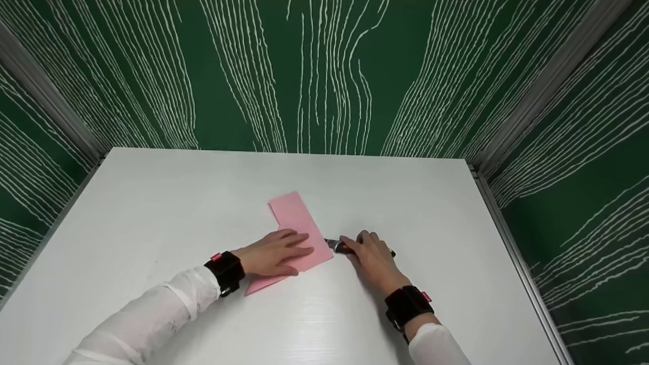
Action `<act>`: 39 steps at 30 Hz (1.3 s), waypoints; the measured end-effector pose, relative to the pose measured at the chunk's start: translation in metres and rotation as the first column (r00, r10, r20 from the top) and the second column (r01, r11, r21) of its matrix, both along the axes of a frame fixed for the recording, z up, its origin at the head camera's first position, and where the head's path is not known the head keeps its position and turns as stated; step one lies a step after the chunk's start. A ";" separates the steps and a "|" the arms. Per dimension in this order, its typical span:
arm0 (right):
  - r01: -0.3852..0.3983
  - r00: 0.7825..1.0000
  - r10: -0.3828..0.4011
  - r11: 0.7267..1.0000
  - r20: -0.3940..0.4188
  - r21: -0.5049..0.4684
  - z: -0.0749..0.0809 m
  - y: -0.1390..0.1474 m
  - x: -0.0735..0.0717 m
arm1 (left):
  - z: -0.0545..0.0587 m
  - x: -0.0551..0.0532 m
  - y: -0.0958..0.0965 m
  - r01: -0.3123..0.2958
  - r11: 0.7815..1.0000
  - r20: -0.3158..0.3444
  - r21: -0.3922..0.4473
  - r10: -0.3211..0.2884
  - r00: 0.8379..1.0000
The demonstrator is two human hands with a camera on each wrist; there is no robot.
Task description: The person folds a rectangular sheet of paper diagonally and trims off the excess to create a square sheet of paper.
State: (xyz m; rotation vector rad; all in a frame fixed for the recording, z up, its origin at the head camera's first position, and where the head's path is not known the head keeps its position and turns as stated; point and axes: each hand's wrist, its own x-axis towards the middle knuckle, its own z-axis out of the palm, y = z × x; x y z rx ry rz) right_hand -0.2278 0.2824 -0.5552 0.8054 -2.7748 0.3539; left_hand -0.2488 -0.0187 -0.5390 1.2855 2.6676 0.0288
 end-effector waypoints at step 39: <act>0.037 0.999 -0.037 0.999 -0.001 -0.020 -0.004 -0.006 -0.001 | 0.002 0.007 0.006 0.015 0.995 0.052 0.097 -0.020 0.998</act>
